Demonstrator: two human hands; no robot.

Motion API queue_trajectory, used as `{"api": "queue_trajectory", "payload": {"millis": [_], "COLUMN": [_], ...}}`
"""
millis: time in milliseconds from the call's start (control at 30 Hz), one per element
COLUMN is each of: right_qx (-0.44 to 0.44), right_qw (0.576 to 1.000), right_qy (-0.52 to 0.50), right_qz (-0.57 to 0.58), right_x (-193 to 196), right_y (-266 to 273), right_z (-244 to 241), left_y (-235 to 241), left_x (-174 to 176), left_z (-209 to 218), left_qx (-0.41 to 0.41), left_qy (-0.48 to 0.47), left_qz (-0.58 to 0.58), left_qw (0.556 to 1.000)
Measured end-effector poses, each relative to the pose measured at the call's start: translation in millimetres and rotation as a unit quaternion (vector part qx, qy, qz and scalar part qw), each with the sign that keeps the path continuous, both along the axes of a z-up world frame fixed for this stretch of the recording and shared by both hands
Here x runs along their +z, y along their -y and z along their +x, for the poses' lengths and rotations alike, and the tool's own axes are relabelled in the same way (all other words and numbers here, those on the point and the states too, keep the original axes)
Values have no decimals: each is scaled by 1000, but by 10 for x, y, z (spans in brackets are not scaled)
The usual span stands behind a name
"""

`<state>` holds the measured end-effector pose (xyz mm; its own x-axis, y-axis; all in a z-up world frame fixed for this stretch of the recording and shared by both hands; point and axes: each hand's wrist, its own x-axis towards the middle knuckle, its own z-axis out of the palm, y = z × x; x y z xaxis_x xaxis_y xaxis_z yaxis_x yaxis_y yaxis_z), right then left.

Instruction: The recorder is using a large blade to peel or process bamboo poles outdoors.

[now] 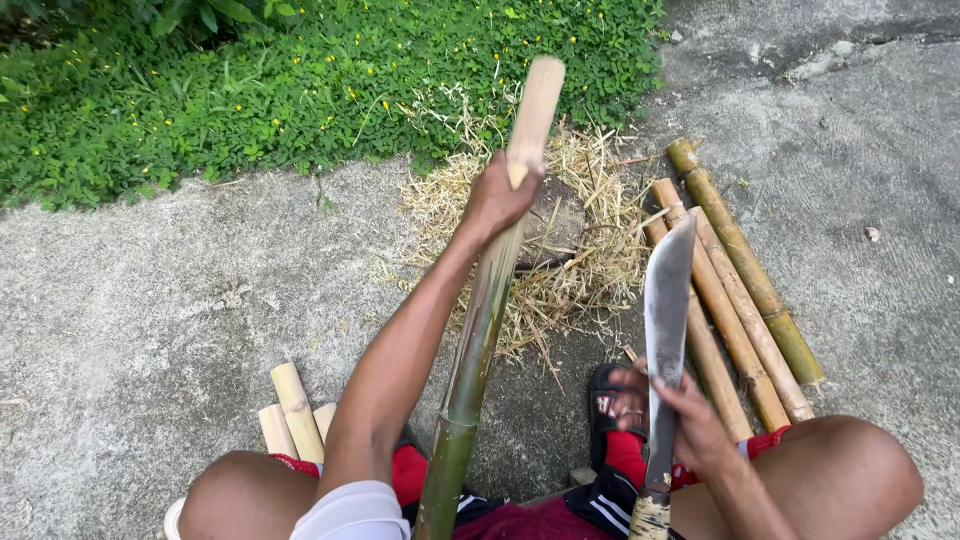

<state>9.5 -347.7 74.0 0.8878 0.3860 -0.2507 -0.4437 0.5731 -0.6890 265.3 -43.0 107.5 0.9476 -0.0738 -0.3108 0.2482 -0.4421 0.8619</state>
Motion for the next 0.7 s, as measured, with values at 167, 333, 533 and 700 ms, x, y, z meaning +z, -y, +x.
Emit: {"api": "queue_trajectory", "payload": {"millis": [167, 333, 533, 700], "right_qx": [4, -23, -62, -80], "right_qw": [988, 980, 860, 708], "right_qy": [-154, -135, 201, 387], "right_qz": [4, -147, -465, -586], "right_x": [-187, 75, 750, 1398], "right_y": [-218, -423, -765, -1355], "right_z": [-705, -253, 410, 1124], "left_y": [-522, -320, -236, -169], "left_x": [1870, 2060, 1462, 1364], "left_z": [266, -313, -671, -914], "left_qx": [51, 73, 85, 73], "left_qy": [439, 452, 496, 430], "left_qz": [4, -44, -151, -65], "left_qw": [897, 888, 851, 898]}}
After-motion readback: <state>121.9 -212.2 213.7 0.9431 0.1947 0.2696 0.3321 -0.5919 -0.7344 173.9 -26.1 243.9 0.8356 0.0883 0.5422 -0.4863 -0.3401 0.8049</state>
